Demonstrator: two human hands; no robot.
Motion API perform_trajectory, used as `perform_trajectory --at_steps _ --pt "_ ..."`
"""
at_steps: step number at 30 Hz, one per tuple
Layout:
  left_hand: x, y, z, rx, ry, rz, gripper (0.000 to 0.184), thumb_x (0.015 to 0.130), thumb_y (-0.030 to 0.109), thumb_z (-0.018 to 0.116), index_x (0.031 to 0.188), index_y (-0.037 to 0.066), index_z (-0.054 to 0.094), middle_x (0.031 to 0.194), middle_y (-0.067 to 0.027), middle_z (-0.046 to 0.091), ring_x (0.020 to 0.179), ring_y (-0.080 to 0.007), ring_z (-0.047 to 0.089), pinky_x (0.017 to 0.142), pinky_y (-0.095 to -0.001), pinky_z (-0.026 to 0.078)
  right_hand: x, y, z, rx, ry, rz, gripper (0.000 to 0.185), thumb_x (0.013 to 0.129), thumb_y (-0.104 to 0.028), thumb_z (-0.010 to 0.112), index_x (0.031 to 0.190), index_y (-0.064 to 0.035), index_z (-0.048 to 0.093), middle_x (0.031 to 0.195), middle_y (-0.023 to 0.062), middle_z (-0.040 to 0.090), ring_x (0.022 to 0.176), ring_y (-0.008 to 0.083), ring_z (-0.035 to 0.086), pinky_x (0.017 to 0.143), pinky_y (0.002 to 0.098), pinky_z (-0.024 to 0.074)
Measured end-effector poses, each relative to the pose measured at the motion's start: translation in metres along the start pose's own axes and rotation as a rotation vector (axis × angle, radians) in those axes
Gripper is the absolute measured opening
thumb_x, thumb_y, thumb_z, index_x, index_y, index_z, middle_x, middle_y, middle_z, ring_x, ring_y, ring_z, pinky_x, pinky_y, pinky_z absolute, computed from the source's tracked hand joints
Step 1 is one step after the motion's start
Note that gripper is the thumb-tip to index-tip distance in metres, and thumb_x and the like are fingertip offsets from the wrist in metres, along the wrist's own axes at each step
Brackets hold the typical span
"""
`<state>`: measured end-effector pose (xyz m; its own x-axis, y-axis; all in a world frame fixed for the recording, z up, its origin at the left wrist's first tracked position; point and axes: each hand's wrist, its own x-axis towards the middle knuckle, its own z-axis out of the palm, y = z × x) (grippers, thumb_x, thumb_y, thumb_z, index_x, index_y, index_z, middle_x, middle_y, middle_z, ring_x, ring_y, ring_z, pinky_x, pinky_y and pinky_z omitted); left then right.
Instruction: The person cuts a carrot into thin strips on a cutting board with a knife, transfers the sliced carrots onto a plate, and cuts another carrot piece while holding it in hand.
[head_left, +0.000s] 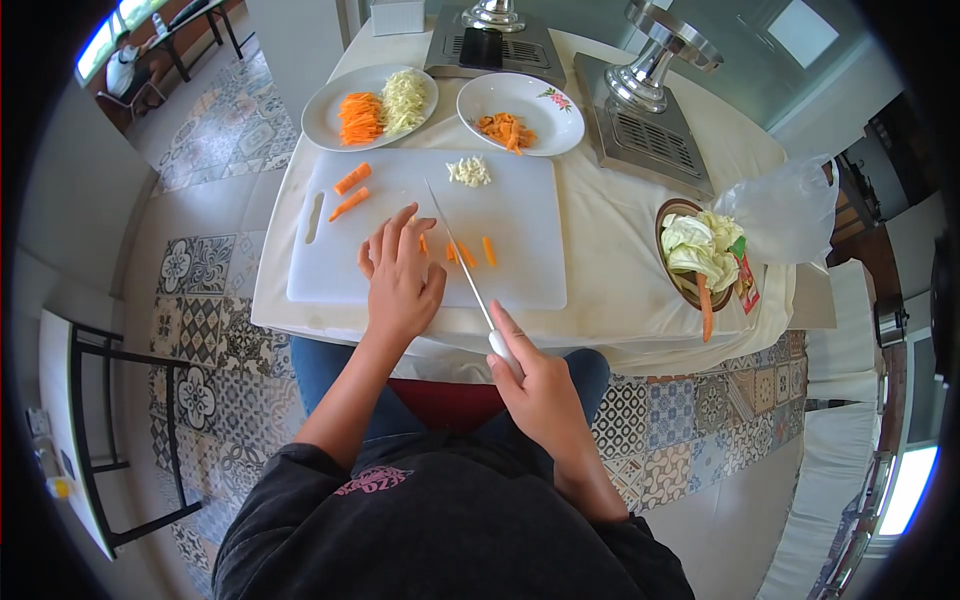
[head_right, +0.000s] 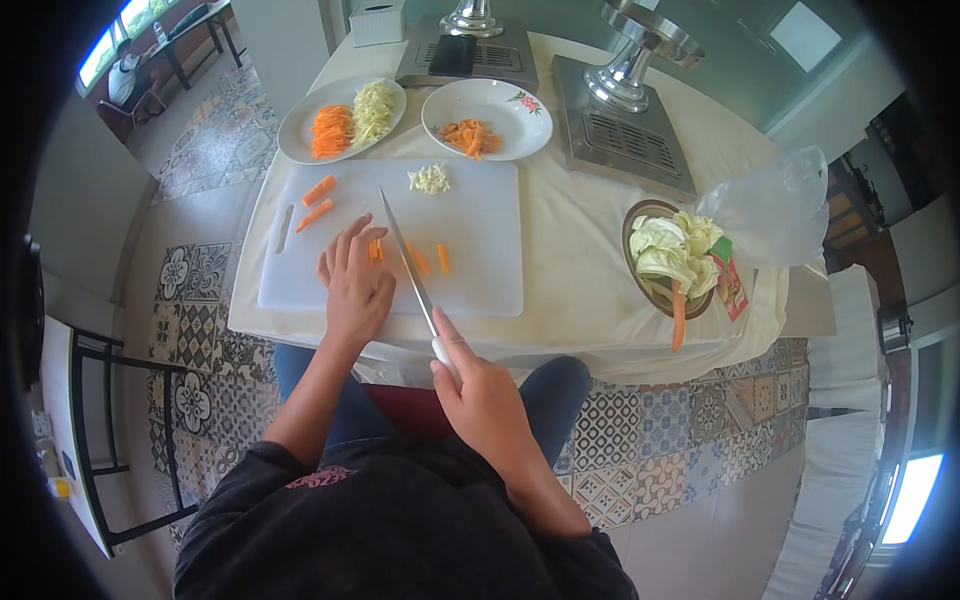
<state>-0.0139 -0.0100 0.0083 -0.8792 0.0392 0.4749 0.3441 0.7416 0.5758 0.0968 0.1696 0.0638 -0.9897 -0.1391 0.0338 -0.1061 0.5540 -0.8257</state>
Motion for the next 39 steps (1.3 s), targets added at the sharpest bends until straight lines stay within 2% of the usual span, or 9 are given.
perform_trajectory --at_steps 2,5,8,11,23,32,35,38,39 --pt "-0.001 -0.002 0.004 0.046 0.021 0.000 0.040 0.079 0.012 0.062 0.119 0.017 0.061 0.144 -0.0091 0.047 0.137 -0.0323 0.038 0.113 -0.0546 0.019 -0.003 -0.015 -0.010 0.039 -0.011 0.124 0.059 0.096 -0.011 0.057 0.152 -0.0074 0.037 0.078 0.0248 0.065 0.069 0.0415 0.064 0.064 0.0439 0.0491" --pt "-0.004 -0.002 0.006 0.118 0.036 0.036 0.033 0.079 0.012 0.069 0.111 0.017 0.065 0.142 -0.0061 0.049 0.135 -0.0305 0.041 0.113 -0.0543 0.020 -0.007 0.000 -0.008 0.111 -0.054 0.102 0.061 0.097 -0.009 0.055 0.153 -0.0052 0.032 0.077 0.0256 0.064 0.069 0.0421 0.064 0.065 0.0419 0.0491" --pt "-0.005 -0.002 0.007 0.151 0.037 0.039 0.026 0.078 0.015 0.073 0.104 0.018 0.069 0.142 -0.0041 0.050 0.134 -0.0299 0.042 0.112 -0.0539 0.021 -0.010 0.000 -0.006 0.132 -0.044 0.122 0.060 0.102 -0.008 0.049 0.158 -0.0165 0.029 0.070 0.0044 0.059 0.055 0.0104 0.056 0.059 0.0272 0.0516" --pt "-0.004 -0.001 0.008 0.178 0.043 0.045 0.025 0.074 0.015 0.074 0.099 0.019 0.072 0.142 -0.0028 0.051 0.134 -0.0302 0.042 0.111 -0.0526 0.022 -0.010 -0.006 -0.005 0.124 -0.077 0.143 0.057 0.099 -0.008 0.052 0.153 -0.0053 0.033 0.079 0.0286 0.064 0.073 0.0448 0.064 0.067 0.0460 0.0494" --pt "-0.004 -0.001 0.006 0.073 0.087 0.021 0.016 0.076 0.016 0.076 0.092 0.015 0.073 0.136 -0.0025 0.056 0.132 -0.0281 0.046 0.111 -0.0551 0.021 -0.009 -0.021 -0.004 -0.052 -0.073 0.126 0.058 0.099 -0.009 0.052 0.153 -0.0051 0.032 0.075 0.0280 0.064 0.072 0.0455 0.064 0.068 0.0502 0.0480" --pt "-0.005 -0.005 0.008 0.080 0.118 0.029 0.012 0.074 0.014 0.077 0.086 0.014 0.074 0.132 -0.0008 0.059 0.129 -0.0266 0.049 0.110 -0.0534 0.022 -0.008 -0.020 0.000 0.004 -0.050 0.019 0.059 0.098 -0.007 0.051 0.154 -0.0050 0.032 0.076 0.0268 0.065 0.071 0.0437 0.064 0.067 0.0490 0.0481" --pt "-0.005 -0.006 0.010 0.088 0.123 0.026 0.010 0.074 0.014 0.078 0.084 0.014 0.075 0.132 -0.0004 0.060 0.129 -0.0263 0.049 0.111 -0.0532 0.022 -0.005 -0.024 0.001 -0.009 -0.089 0.060 0.058 0.098 -0.007 0.050 0.154 -0.0047 0.031 0.078 0.0272 0.065 0.072 0.0441 0.065 0.069 0.0490 0.0486" --pt "-0.005 -0.007 0.010 0.095 0.122 0.016 0.010 0.074 0.015 0.079 0.083 0.014 0.076 0.132 -0.0001 0.060 0.129 -0.0263 0.049 0.111 -0.0530 0.021 -0.004 -0.023 0.005 -0.017 -0.072 0.059 0.059 0.098 -0.008 0.053 0.154 -0.0098 0.034 0.072 0.0265 0.060 0.068 0.0432 0.062 0.064 0.0374 0.0491" --pt "-0.005 -0.007 0.011 0.095 0.125 0.014 0.010 0.074 0.015 0.080 0.082 0.014 0.076 0.132 0.0000 0.060 0.129 -0.0263 0.049 0.111 -0.0530 0.021 -0.003 -0.022 0.006 -0.018 -0.065 0.051 0.059 0.098 -0.008 0.053 0.154 -0.0099 0.034 0.072 0.0265 0.060 0.067 0.0431 0.062 0.064 0.0376 0.0488"
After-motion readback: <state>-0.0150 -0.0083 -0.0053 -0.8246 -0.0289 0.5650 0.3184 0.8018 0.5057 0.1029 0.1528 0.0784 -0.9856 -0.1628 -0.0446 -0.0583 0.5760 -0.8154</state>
